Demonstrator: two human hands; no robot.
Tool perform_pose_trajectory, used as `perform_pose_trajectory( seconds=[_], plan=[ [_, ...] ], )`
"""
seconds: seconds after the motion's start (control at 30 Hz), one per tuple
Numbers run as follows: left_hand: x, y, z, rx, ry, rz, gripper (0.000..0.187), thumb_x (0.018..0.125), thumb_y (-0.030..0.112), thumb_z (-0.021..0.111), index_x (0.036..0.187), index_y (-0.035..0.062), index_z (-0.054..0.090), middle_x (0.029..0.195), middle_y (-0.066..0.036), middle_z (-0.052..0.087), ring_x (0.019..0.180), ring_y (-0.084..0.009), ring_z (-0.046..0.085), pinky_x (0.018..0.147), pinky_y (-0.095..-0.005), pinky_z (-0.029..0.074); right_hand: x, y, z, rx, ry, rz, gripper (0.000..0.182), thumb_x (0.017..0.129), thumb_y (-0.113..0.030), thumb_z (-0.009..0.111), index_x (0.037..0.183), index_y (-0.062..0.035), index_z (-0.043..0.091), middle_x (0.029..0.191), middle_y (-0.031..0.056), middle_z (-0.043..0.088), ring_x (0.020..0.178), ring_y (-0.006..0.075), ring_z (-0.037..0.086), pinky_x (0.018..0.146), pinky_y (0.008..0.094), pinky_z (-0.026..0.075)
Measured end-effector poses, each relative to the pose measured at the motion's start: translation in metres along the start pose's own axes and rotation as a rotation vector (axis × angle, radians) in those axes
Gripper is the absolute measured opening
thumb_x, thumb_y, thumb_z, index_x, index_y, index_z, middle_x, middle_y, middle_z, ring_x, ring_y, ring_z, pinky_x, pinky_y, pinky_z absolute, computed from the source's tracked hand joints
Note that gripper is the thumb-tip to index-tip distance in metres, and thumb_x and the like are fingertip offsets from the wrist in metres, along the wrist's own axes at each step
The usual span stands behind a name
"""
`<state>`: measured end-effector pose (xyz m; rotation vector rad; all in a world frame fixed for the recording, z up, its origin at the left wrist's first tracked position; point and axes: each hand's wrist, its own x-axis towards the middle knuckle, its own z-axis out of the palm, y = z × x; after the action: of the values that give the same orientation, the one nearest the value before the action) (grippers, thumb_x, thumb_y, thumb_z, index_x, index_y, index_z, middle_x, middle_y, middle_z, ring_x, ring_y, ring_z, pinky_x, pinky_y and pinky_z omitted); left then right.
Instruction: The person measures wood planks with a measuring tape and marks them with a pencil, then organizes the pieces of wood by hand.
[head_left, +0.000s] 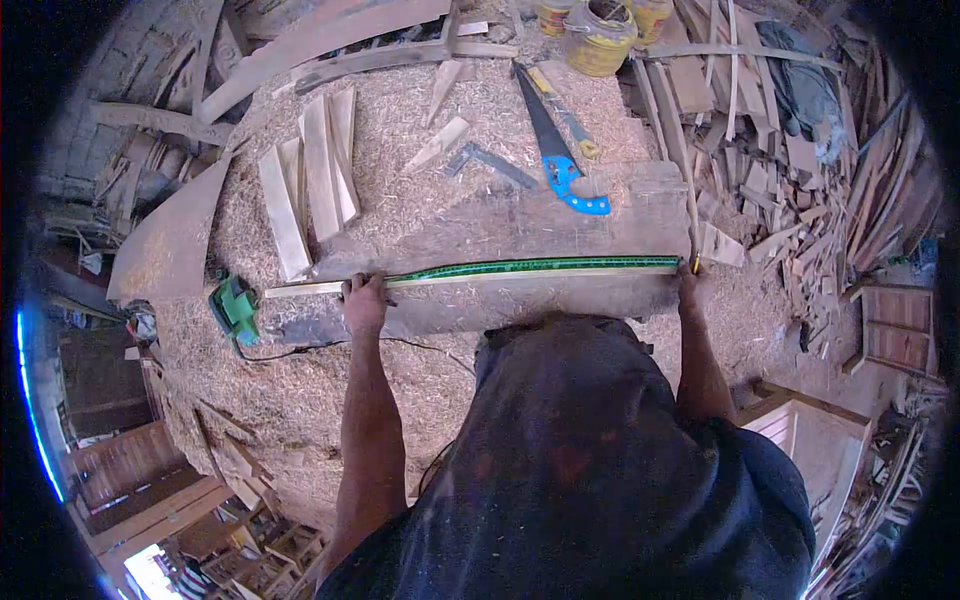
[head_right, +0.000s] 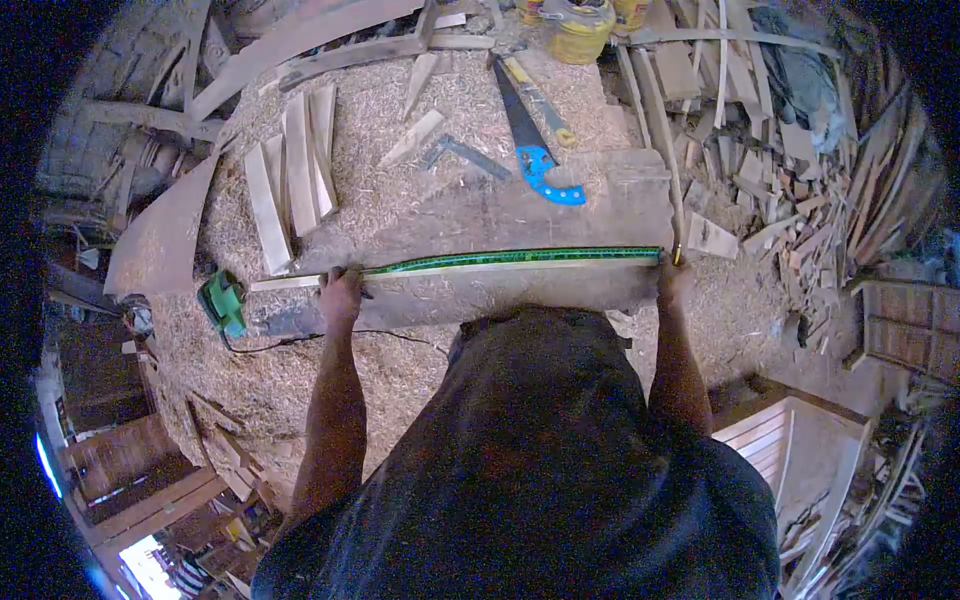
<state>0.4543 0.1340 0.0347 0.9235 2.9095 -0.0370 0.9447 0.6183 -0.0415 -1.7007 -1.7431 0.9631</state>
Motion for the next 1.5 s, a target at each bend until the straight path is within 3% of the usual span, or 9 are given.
perform_pose_trajectory(
  seconds=[0.4,0.63,0.8,0.93,0.97,1.2,1.33,1.4,1.5],
  plan=[
    [0.002,-0.020,0.018,0.018,0.038,0.053,0.034,0.099,0.034,0.064,0.133,0.0365,0.071,0.132,-0.006,0.062,0.123,-0.0353,0.058,0.099,-0.0712,0.045,-0.017,0.022,0.030,0.075,0.172,0.016,0.033,0.105,-0.029,0.064,0.119,-0.0005,0.070,0.088,0.0055,0.067,0.075,0.0140,0.056,0.068,0.0359,0.048],
    [0.002,-0.015,0.010,0.049,0.016,0.031,0.034,0.098,0.031,0.063,0.131,0.0357,0.072,0.132,-0.005,0.062,0.124,-0.0347,0.057,0.096,-0.0676,0.047,-0.171,-0.079,0.049,0.646,-0.132,0.601,0.057,0.108,-0.056,0.046,0.130,-0.0103,0.071,0.077,0.0058,0.063,0.059,0.0152,0.057,0.050,0.0278,0.047],
    [0.000,-0.017,0.013,0.047,0.015,0.039,0.035,0.099,0.027,0.061,0.131,0.0343,0.072,0.133,-0.006,0.061,0.127,-0.0355,0.056,0.098,-0.0637,0.048,-0.238,-0.134,0.089,0.379,-0.639,-0.014,0.048,0.112,-0.047,0.050,0.128,-0.0087,0.073,0.079,0.0010,0.064,0.058,0.0105,0.055,0.055,0.0270,0.052],
    [0.000,-0.012,0.001,-0.010,-0.049,0.014,0.033,0.100,0.029,0.061,0.131,0.0339,0.072,0.134,-0.007,0.061,0.128,-0.0364,0.056,0.100,-0.0635,0.048,-0.309,-0.280,0.131,0.761,-1.113,0.037,0.038,0.108,-0.031,0.066,0.139,-0.0082,0.067,0.131,0.0116,0.072,0.109,0.0207,0.072,0.096,0.0363,0.059],
    [-0.001,-0.010,-0.005,-0.010,-0.055,0.020,0.033,0.100,0.030,0.061,0.131,0.0340,0.071,0.135,-0.007,0.061,0.128,-0.0366,0.056,0.101,-0.0634,0.048,-0.317,-0.318,0.150,0.648,-1.191,-0.510,0.039,0.105,-0.029,0.070,0.136,-0.0049,0.068,0.136,0.0094,0.069,0.116,0.0222,0.069,0.104,0.0394,0.055],
    [0.001,-0.010,0.007,0.064,-0.053,-0.018,0.035,0.102,0.033,0.060,0.136,0.0360,0.069,0.138,-0.006,0.060,0.132,-0.0362,0.055,0.099,-0.0648,0.050,-0.545,-0.536,0.115,1.567,-1.741,-0.928,0.020,0.104,-0.024,0.066,0.107,-0.0046,0.070,0.100,0.0154,0.074,0.092,0.0275,0.073,0.084,0.0432,0.058],
    [-0.003,-0.013,0.010,0.058,-0.017,-0.004,0.037,0.101,0.030,0.059,0.136,0.0356,0.069,0.136,-0.005,0.060,0.130,-0.0354,0.056,0.097,-0.0636,0.051,-0.536,-0.523,0.135,1.347,-1.980,-0.941,0.017,0.091,-0.019,0.069,0.096,-0.0026,0.066,0.085,0.0201,0.070,0.082,0.0397,0.069,0.075,0.0482,0.054],
    [-0.003,-0.015,0.016,0.069,0.044,0.010,0.037,0.100,0.029,0.059,0.136,0.0354,0.068,0.134,-0.004,0.060,0.129,-0.0346,0.057,0.097,-0.0634,0.050,-0.501,-0.508,0.157,0.466,-1.836,-1.330,0.018,0.091,-0.021,0.069,0.092,-0.0023,0.068,0.083,0.0196,0.070,0.081,0.0388,0.070,0.075,0.0482,0.054],
    [-0.002,-0.014,0.011,0.090,-0.014,0.001,0.037,0.099,0.030,0.061,0.136,0.0349,0.068,0.134,-0.003,0.060,0.129,-0.0341,0.056,0.099,-0.0639,0.049,-0.500,-0.505,0.153,0.686,-1.889,-1.056,0.020,0.091,-0.021,0.069,0.091,-0.0018,0.070,0.085,0.0200,0.072,0.086,0.0378,0.072,0.076,0.0469,0.054]
  ],
)
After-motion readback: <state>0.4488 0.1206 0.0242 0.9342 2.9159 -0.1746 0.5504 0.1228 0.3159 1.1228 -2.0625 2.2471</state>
